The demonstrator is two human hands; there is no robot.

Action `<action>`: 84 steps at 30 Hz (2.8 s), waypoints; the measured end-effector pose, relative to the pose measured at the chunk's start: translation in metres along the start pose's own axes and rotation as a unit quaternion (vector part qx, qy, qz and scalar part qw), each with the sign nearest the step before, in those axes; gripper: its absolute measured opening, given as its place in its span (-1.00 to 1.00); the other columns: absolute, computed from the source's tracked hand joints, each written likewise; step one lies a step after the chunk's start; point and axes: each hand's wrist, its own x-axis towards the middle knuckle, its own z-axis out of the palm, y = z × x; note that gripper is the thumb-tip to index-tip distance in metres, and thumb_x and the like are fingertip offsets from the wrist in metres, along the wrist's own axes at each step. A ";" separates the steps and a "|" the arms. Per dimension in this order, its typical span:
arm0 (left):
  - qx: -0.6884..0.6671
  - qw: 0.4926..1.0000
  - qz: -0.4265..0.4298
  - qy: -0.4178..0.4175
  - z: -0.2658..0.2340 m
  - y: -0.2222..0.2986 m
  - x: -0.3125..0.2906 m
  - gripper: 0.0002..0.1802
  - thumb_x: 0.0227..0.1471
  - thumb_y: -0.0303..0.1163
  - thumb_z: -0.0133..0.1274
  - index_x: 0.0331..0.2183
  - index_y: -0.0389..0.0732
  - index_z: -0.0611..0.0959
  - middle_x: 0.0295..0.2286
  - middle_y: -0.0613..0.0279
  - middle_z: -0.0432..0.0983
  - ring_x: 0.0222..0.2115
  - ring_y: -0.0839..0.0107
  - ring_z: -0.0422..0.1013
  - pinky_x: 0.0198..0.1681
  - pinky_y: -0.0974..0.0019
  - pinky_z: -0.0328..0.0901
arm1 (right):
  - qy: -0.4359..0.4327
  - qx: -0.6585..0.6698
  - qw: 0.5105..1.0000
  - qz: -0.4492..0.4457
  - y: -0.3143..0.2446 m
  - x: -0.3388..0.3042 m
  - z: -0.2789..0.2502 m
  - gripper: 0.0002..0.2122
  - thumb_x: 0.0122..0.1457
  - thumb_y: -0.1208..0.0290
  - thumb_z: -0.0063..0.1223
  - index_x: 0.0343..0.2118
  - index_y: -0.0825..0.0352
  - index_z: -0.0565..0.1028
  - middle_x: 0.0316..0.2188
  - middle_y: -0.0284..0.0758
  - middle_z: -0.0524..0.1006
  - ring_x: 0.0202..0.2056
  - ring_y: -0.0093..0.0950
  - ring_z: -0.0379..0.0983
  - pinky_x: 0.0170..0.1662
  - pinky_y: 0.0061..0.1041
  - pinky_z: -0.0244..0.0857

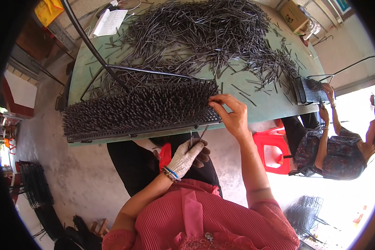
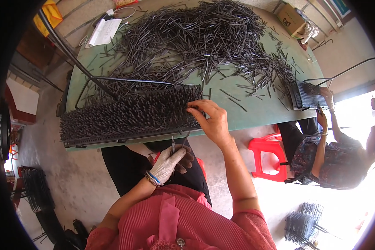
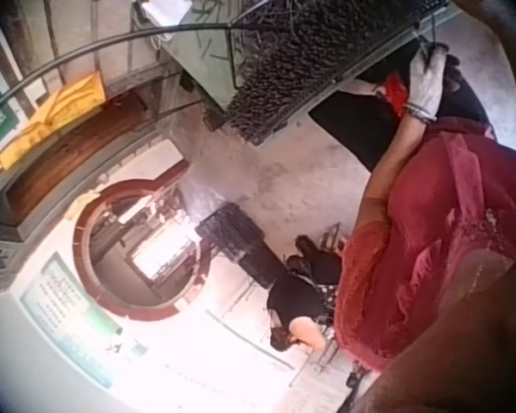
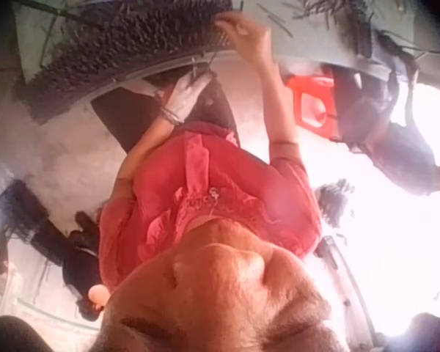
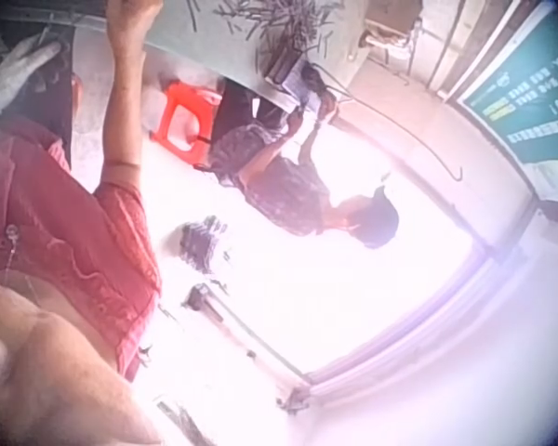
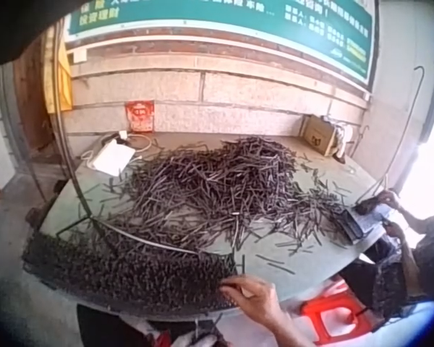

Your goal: Insert black metal pins into a brush-like template or frame on a workbench.

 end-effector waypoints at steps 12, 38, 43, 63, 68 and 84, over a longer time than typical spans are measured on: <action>0.001 1.000 -0.005 0.001 0.001 -0.001 -0.003 -0.67 0.24 -0.17 -0.08 -0.13 -0.23 0.52 -0.35 0.24 0.57 -0.44 0.50 0.50 -0.47 0.49 0.38 | -0.007 -0.012 1.000 -0.010 0.020 -0.001 0.001 -0.86 0.00 0.47 0.28 -0.34 0.30 0.62 -0.38 -0.35 0.63 -0.36 -0.45 0.49 -0.17 -0.49 0.24; 0.010 1.000 -0.001 -0.004 0.004 -0.001 -0.009 -0.69 0.25 -0.20 -0.09 -0.15 -0.23 0.52 -0.36 0.25 0.57 -0.44 0.49 0.51 -0.46 0.49 0.38 | -0.033 -0.179 0.973 -0.143 0.014 -0.025 0.013 -0.70 0.05 0.60 0.11 -0.11 0.29 0.56 -0.16 -0.34 0.58 -0.15 -0.34 0.44 -0.06 -0.38 0.22; 0.007 1.000 0.002 -0.004 0.004 -0.002 -0.009 -0.69 0.25 -0.21 -0.10 -0.14 -0.24 0.52 -0.36 0.24 0.57 -0.44 0.49 0.50 -0.46 0.49 0.37 | -0.029 -0.191 0.970 -0.146 0.008 -0.018 0.014 -0.69 0.05 0.62 0.09 -0.10 0.31 0.55 -0.14 -0.33 0.57 -0.14 -0.34 0.43 -0.06 -0.38 0.21; 0.004 1.000 0.007 -0.005 0.001 -0.006 -0.010 -0.68 0.25 -0.22 -0.10 -0.14 -0.27 0.51 -0.37 0.20 0.56 -0.44 0.47 0.51 -0.45 0.47 0.39 | 0.027 -0.201 0.967 -0.153 0.015 -0.027 0.018 -0.66 -0.03 0.69 0.07 -0.13 0.33 0.56 -0.21 -0.29 0.58 -0.23 -0.32 0.46 -0.11 -0.37 0.27; 0.004 1.000 0.007 -0.006 -0.001 -0.008 -0.009 -0.68 0.25 -0.22 -0.10 -0.14 -0.27 0.51 -0.36 0.19 0.56 -0.44 0.46 0.51 -0.45 0.47 0.39 | 0.032 -0.212 0.966 -0.148 0.007 -0.028 0.019 -0.68 -0.03 0.68 0.10 -0.15 0.34 0.56 -0.23 -0.28 0.58 -0.23 -0.32 0.46 -0.11 -0.37 0.27; -0.003 1.000 0.004 -0.003 -0.002 -0.011 -0.009 -0.69 0.25 -0.24 -0.09 -0.13 -0.27 0.51 -0.36 0.20 0.56 -0.45 0.47 0.51 -0.47 0.48 0.40 | 0.052 -0.147 0.985 -0.076 0.005 -0.020 0.021 -0.72 0.05 0.67 0.05 -0.14 0.34 0.55 -0.17 -0.28 0.56 -0.20 -0.29 0.43 -0.08 -0.35 0.25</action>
